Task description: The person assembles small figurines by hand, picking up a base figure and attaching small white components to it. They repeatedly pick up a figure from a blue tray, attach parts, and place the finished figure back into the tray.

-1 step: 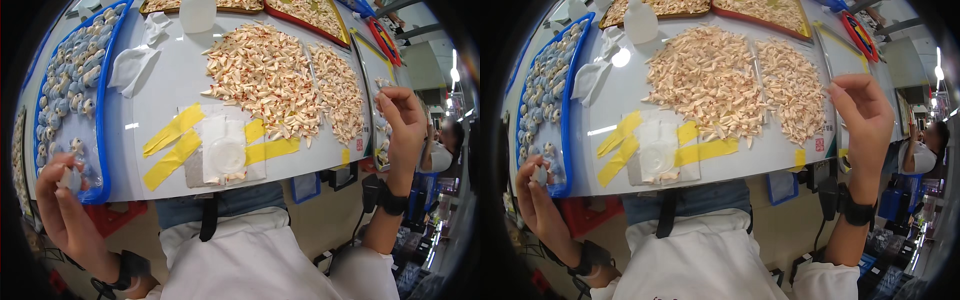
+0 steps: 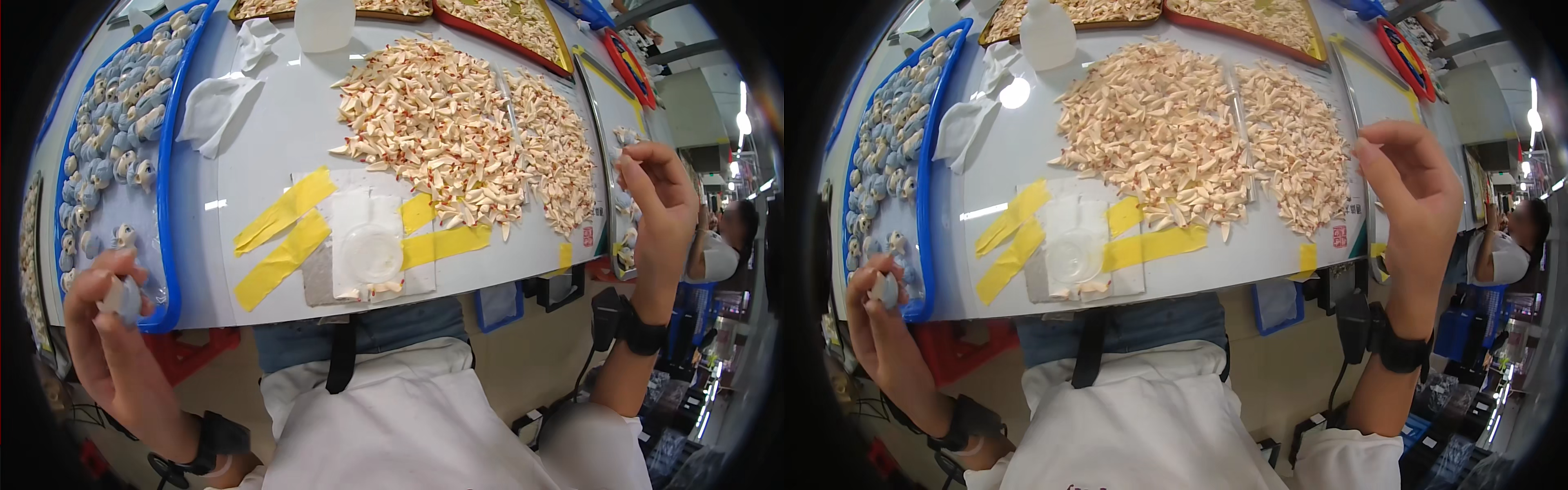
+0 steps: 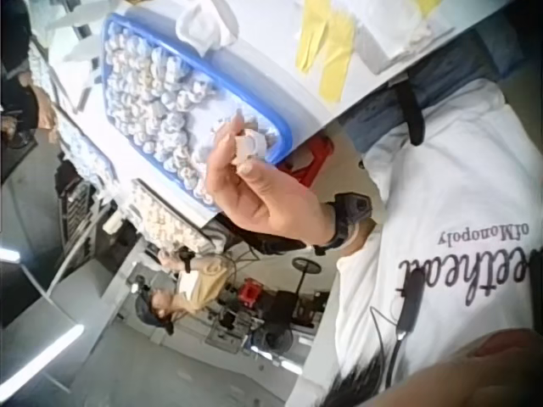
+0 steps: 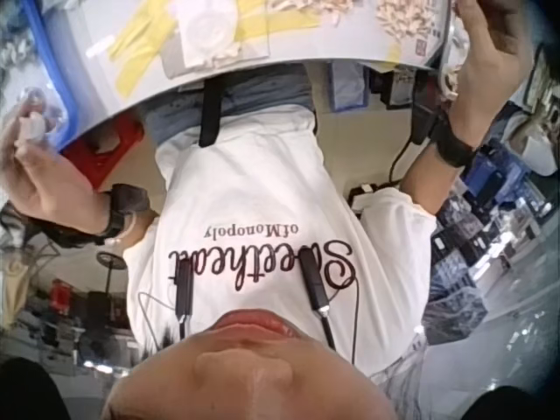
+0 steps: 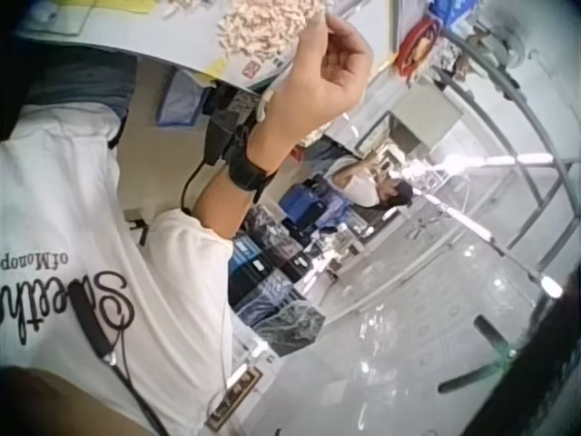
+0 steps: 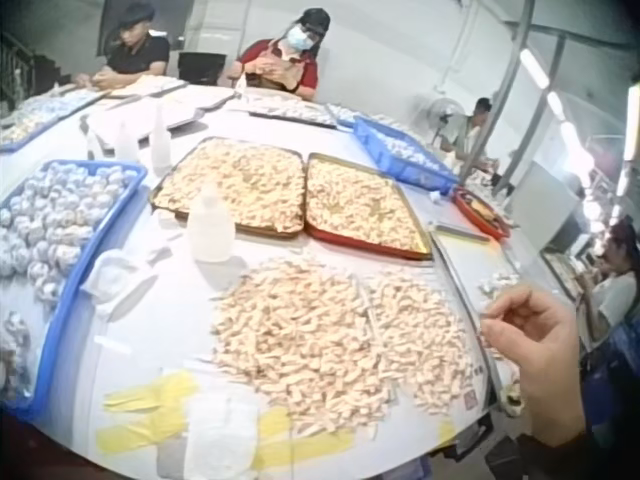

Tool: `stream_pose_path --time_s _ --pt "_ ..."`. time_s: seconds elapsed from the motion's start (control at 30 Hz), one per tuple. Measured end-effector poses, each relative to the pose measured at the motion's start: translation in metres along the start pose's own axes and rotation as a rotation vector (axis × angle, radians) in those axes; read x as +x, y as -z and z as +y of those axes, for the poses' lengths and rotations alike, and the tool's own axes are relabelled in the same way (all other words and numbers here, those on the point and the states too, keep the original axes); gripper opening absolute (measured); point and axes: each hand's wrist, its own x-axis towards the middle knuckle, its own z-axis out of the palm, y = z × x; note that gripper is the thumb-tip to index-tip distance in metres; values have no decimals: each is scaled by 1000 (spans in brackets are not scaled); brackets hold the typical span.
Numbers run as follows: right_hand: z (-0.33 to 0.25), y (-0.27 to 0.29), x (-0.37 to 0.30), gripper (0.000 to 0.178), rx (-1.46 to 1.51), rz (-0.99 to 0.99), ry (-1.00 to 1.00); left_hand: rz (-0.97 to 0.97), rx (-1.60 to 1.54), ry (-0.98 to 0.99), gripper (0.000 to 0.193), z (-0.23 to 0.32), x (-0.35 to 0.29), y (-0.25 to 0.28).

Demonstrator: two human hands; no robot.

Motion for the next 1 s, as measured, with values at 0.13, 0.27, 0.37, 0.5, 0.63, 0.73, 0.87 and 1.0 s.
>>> stream_pose_path --time_s 0.13,0.27,0.37,0.5,0.63,0.73,0.87,1.0 --pt "-18 -10 -15 12 154 -85 21 -125 -142 52 51 7 -12 -16" --pt "-28 -22 -27 15 268 -141 30 -140 -370 209 53 11 -16 -53" --pt "-38 -44 -30 15 266 -191 46 -156 -535 298 48 17 -19 -65" --pt "-52 -75 -29 15 165 -313 150 -196 -569 286 43 7 -23 -61" --pt "-59 -94 -25 16 110 -429 217 -195 -657 418 42 8 -24 -60" --pt "-63 -104 -25 17 157 -443 189 -154 -642 360 47 3 -26 -64" --pt "-64 -109 -26 17 129 -465 175 -142 -636 378 47 1 -28 -58" --pt "-67 -113 -26 18 -11 -535 269 -165 -779 407 44 0 -26 -61"
